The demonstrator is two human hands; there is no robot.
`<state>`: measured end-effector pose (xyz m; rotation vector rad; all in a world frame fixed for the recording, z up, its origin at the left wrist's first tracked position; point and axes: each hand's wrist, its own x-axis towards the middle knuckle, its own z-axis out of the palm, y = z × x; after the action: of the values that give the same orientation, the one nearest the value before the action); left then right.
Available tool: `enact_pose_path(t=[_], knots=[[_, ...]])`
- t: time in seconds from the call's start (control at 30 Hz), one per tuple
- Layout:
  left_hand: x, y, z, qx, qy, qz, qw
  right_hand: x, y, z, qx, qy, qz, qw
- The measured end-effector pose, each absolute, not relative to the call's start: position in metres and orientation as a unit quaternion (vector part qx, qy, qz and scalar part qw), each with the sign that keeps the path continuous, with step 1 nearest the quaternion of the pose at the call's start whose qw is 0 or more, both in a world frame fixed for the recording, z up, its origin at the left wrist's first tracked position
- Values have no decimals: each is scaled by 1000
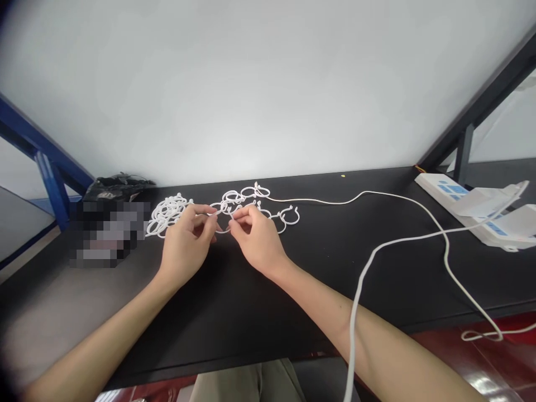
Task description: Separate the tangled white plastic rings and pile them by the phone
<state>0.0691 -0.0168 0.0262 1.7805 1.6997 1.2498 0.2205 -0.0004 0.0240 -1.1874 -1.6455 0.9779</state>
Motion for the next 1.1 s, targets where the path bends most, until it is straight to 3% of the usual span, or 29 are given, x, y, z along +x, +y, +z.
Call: enact_pose_path(t=[0.23, 0.57, 0.77, 0.93, 1.1], knots=[[69, -16, 24, 640, 582, 447, 228, 224, -1, 24, -453, -674, 362, 459], [66, -19, 18, 691, 558, 435, 148, 231, -4, 30, -423, -723, 322, 442], [57, -8, 30, 664, 592, 445, 110, 234, 7, 31, -407, -771, 194, 449], [13, 12, 30, 576, 677, 457, 38, 243, 13, 24, -494, -797, 92, 334], [-27, 33, 15, 552, 745, 373, -17, 245, 12, 23, -505, -832, 80, 216]])
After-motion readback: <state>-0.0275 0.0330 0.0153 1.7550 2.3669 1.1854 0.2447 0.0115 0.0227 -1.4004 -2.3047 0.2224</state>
